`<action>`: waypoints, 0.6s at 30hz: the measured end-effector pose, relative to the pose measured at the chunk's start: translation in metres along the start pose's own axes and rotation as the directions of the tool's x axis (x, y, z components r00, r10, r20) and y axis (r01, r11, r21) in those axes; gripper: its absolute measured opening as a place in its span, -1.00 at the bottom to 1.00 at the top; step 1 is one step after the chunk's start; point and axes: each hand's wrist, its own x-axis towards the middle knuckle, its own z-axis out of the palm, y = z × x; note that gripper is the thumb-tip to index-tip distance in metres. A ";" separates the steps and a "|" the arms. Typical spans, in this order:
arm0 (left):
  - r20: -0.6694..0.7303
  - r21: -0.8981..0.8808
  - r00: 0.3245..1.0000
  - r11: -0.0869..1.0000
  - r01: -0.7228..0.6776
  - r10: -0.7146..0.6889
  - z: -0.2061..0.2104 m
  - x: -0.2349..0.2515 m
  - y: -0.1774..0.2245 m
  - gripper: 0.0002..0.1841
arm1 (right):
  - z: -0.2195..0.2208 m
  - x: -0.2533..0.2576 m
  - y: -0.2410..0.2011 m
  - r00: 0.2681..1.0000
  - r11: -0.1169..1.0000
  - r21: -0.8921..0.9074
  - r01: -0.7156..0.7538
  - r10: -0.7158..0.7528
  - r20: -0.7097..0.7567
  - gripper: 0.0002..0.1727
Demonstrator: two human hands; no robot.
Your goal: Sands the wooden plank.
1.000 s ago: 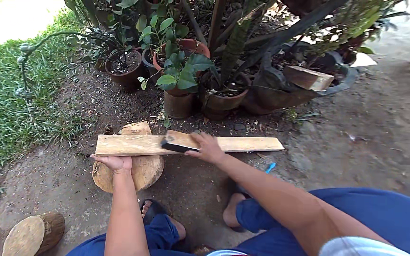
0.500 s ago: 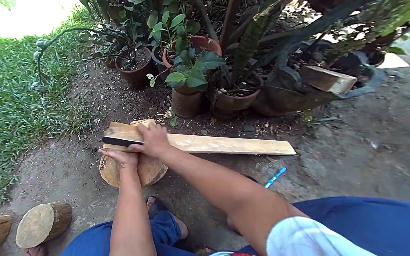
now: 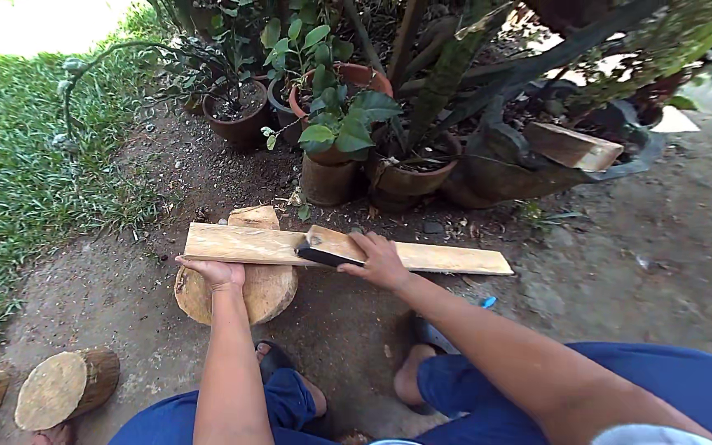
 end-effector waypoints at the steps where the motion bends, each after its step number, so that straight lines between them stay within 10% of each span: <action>1: -0.005 0.004 1.000 1.000 0.000 0.000 0.000 0.000 0.000 0.00 | 0.000 0.000 -0.002 1.000 1.000 0.008 -0.006 0.007 -0.012 0.01; 12: 0.060 0.008 0.997 0.999 -0.043 0.042 -0.002 0.002 -0.002 0.04 | 0.021 0.085 -0.228 0.981 0.978 0.123 0.167 -0.177 0.081 -0.11; 18: 0.042 -0.045 0.999 0.999 -0.007 0.009 -0.003 0.005 -0.003 0.08 | 0.011 0.079 -0.201 0.968 0.977 0.098 0.188 -0.202 0.152 -0.10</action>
